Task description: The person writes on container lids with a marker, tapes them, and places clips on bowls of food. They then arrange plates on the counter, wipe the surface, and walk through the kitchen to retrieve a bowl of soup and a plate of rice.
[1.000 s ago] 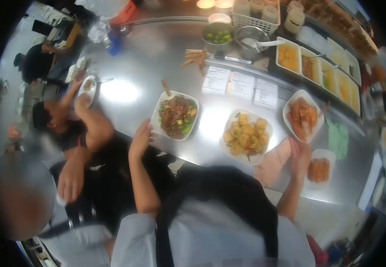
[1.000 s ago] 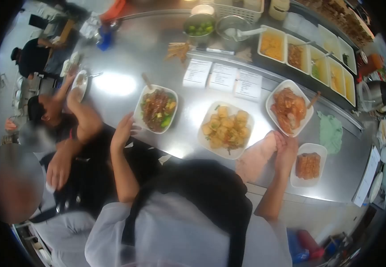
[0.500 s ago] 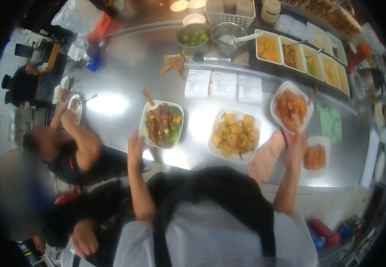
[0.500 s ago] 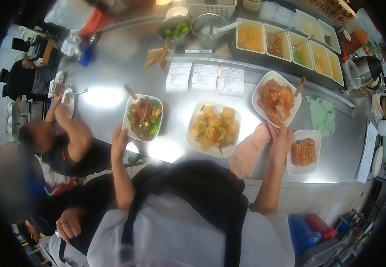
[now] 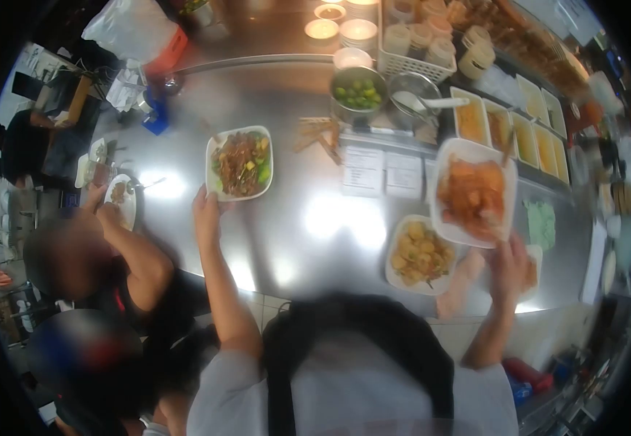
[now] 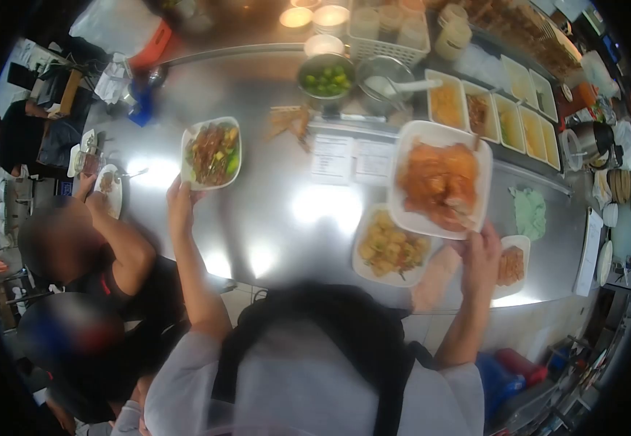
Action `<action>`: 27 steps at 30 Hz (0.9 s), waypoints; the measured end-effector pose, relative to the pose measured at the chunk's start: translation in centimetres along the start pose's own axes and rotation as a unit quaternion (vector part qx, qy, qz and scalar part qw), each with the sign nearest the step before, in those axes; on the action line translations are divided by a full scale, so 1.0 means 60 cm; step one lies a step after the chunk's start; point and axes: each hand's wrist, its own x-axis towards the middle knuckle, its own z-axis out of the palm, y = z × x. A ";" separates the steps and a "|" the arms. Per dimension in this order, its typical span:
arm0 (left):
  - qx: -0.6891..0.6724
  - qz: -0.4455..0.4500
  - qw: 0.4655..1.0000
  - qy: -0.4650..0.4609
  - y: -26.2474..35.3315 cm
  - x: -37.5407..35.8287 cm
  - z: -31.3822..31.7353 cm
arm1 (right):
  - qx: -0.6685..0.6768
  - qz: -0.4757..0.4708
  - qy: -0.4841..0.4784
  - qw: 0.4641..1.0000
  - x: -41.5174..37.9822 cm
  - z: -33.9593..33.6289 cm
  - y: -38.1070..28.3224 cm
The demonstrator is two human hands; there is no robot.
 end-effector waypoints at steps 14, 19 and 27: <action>0.004 -0.049 0.995 -0.086 0.008 0.335 -0.059 | 0.095 0.066 -0.184 0.976 0.171 0.622 0.066; -0.012 -0.036 0.992 -0.122 0.006 0.355 -0.081 | -0.188 -0.157 -0.138 0.960 0.218 0.679 0.183; 0.081 0.040 0.994 -0.057 -0.116 0.408 -0.188 | -0.153 -0.159 -0.009 0.975 0.099 0.478 -0.032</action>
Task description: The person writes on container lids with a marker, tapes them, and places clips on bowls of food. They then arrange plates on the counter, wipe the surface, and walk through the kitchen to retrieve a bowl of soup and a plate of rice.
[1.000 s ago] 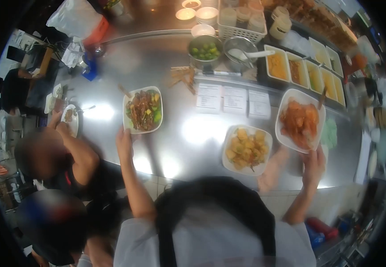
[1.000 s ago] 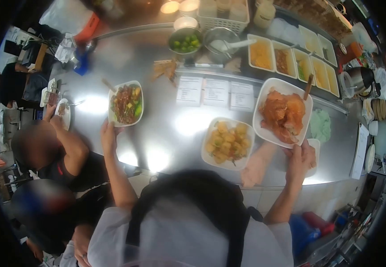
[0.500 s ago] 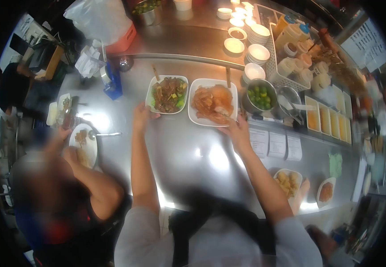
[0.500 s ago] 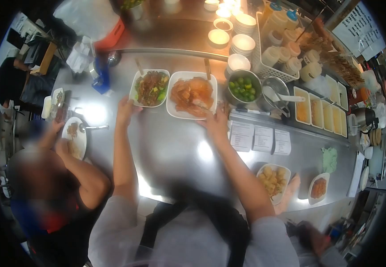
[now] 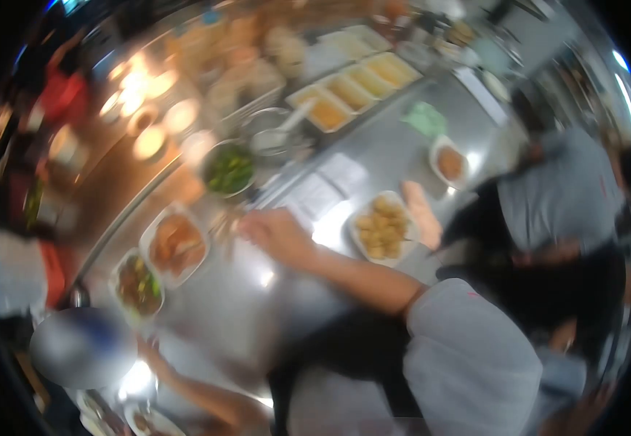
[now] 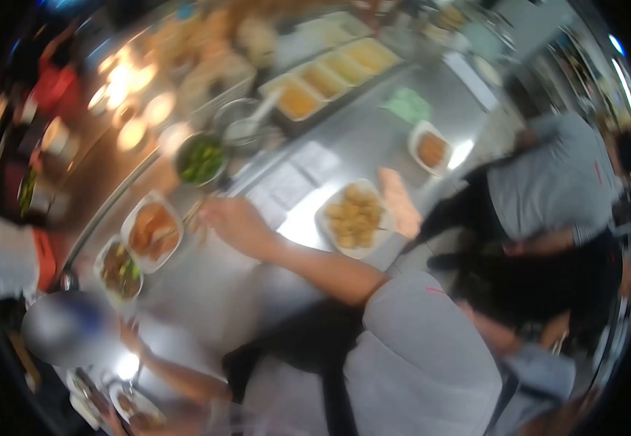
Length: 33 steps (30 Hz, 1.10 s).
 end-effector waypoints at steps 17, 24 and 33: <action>0.167 0.268 0.782 -0.537 0.318 -0.620 0.513 | 0.373 0.230 0.422 0.793 -0.297 -0.556 0.437; 0.236 0.172 0.824 -0.486 0.322 -0.673 0.532 | 0.400 0.218 0.442 0.773 -0.280 -0.577 0.436; 0.170 0.065 0.936 -0.301 0.291 -0.670 0.398 | 0.230 0.134 0.259 0.929 -0.260 -0.565 0.273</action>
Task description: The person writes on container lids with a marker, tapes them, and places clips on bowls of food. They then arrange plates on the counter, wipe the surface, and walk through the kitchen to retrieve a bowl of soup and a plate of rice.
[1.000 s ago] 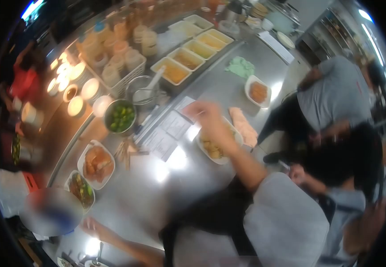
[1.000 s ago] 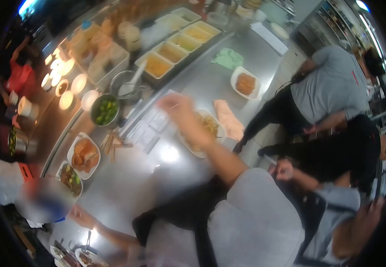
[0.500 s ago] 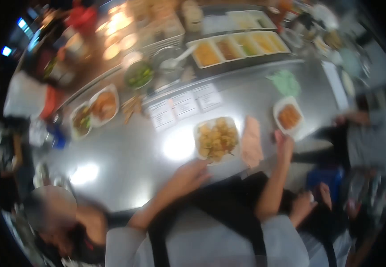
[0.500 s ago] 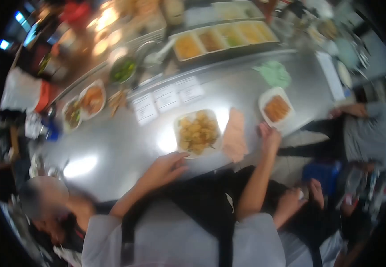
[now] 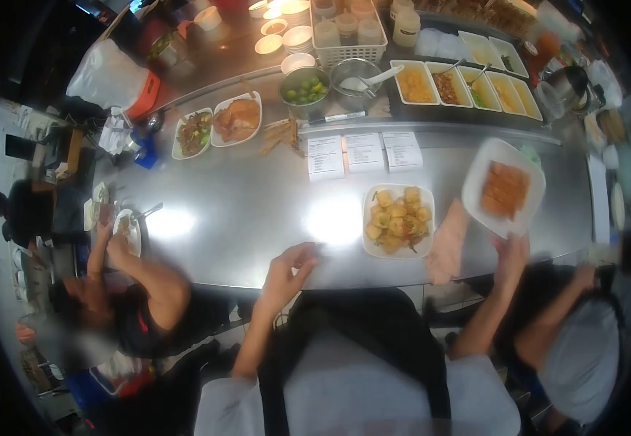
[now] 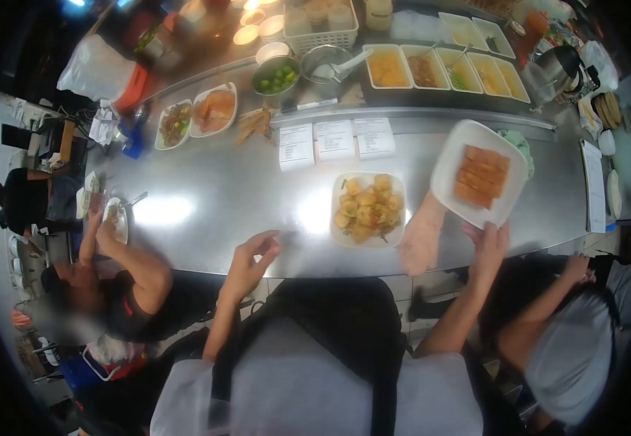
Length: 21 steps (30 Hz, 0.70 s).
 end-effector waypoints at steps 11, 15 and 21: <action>-0.280 -0.009 0.958 0.062 -0.140 -0.065 -0.159 | 0.082 0.240 -0.394 0.883 -0.272 0.366 0.106; -0.310 -0.037 0.948 0.062 -0.176 -0.079 -0.226 | 0.080 0.299 -0.432 0.847 -0.343 0.418 0.105; -0.239 -0.096 0.966 0.003 -0.221 -0.052 -0.257 | 0.041 0.194 -0.311 0.929 -0.298 0.340 0.030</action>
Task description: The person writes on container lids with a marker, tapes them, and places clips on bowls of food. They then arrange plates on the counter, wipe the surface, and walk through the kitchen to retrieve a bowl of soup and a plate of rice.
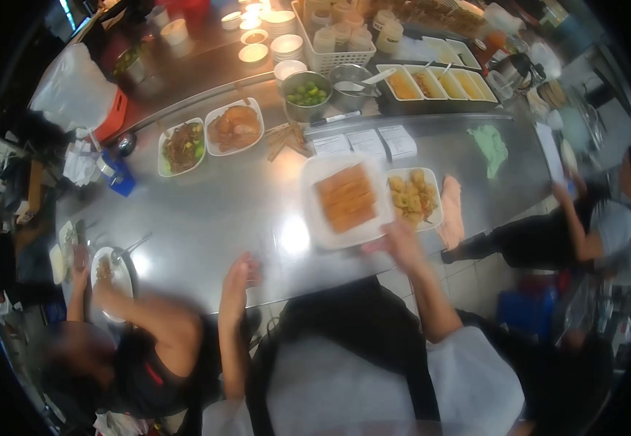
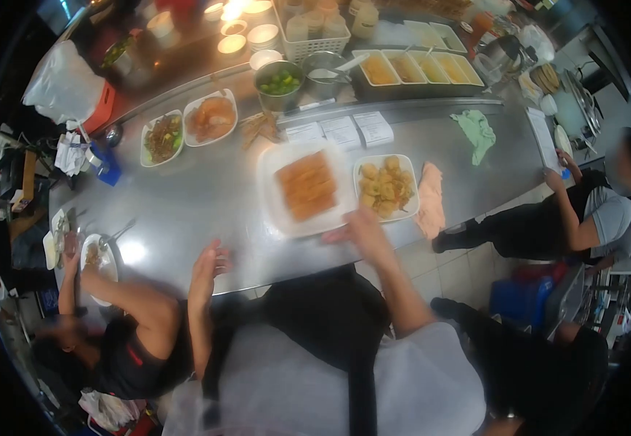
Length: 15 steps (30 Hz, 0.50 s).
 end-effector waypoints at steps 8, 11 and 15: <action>0.031 0.007 0.998 -0.059 0.015 0.046 0.094 | -0.018 -0.162 0.223 0.961 0.036 -0.299 -0.072; 0.078 0.012 0.990 -0.119 0.007 0.065 0.159 | 0.003 -0.180 0.279 0.943 0.065 -0.385 -0.072; 0.048 -0.068 0.959 -0.270 0.019 0.092 0.256 | 0.039 -0.133 0.276 0.951 0.118 -0.465 -0.061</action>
